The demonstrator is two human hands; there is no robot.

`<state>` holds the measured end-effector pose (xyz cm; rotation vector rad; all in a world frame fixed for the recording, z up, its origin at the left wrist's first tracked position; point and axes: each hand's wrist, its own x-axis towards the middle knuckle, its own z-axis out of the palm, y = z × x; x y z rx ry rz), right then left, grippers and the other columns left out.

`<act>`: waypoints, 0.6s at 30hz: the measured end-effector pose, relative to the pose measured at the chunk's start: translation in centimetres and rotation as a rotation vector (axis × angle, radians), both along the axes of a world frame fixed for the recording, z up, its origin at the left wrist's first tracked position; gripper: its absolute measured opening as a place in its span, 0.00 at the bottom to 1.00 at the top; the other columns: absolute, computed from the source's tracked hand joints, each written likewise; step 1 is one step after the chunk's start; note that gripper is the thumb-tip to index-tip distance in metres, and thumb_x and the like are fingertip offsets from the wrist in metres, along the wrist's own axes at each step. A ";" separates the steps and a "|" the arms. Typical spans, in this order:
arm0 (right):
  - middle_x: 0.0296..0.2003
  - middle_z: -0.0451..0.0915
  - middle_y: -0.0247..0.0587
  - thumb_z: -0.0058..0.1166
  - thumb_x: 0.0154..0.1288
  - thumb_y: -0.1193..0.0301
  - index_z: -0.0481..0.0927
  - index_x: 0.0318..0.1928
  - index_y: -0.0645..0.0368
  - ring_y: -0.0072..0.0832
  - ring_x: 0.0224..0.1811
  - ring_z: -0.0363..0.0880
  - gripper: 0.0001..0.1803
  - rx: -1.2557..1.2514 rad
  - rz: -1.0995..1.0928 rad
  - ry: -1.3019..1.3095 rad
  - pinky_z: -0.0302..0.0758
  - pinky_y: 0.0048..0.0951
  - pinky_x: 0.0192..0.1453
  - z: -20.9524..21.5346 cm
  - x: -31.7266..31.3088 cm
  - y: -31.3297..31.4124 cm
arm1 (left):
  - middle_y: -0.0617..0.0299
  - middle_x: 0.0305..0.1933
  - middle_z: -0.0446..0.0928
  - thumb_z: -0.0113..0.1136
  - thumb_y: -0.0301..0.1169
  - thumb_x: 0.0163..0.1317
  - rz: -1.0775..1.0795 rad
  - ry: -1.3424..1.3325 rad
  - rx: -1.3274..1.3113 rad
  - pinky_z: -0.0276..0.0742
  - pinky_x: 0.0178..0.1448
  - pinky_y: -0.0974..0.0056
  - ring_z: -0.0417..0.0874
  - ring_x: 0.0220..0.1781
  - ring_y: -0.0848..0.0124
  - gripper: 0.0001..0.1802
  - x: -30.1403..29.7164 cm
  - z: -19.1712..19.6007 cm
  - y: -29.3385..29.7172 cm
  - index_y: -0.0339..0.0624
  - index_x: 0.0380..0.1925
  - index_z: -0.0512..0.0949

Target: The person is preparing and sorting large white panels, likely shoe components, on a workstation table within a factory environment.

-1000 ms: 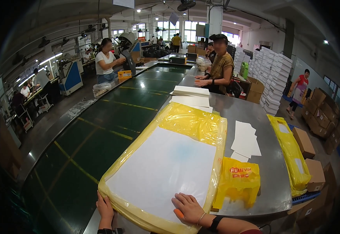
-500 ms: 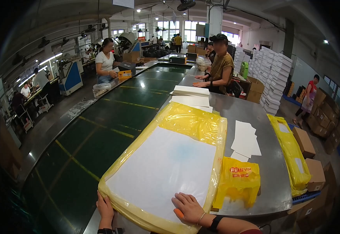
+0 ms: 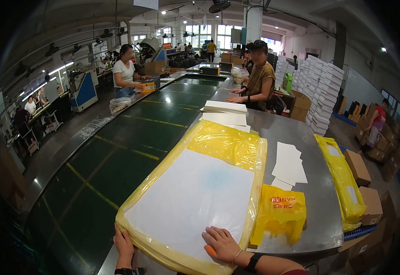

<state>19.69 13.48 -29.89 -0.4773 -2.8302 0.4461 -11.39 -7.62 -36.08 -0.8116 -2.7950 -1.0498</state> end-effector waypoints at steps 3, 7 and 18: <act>0.62 0.64 0.52 0.43 0.67 0.60 0.65 0.62 0.59 0.44 0.67 0.58 0.26 -0.005 -0.003 -0.001 0.53 0.43 0.70 0.1 0.0 -0.1 | 0.40 0.58 0.70 0.40 0.39 0.69 0.003 0.001 -0.005 0.55 0.66 0.52 0.70 0.58 0.49 0.32 0.0 0.2 0.0 0.31 0.67 0.51; 0.62 0.64 0.53 0.43 0.67 0.59 0.65 0.62 0.60 0.44 0.67 0.58 0.26 -0.016 -0.007 -0.005 0.52 0.42 0.70 0.4 -0.1 -0.2 | 0.40 0.58 0.70 0.40 0.40 0.69 0.007 -0.050 0.002 0.53 0.68 0.51 0.70 0.60 0.49 0.32 0.0 0.2 0.0 0.31 0.67 0.51; 0.62 0.64 0.52 0.43 0.67 0.59 0.65 0.62 0.59 0.44 0.68 0.57 0.27 -0.015 -0.014 -0.013 0.52 0.42 0.70 0.2 -0.1 -0.2 | 0.40 0.57 0.70 0.41 0.40 0.69 0.007 -0.051 -0.004 0.53 0.68 0.49 0.70 0.60 0.49 0.33 -0.1 -0.3 -0.1 0.32 0.68 0.50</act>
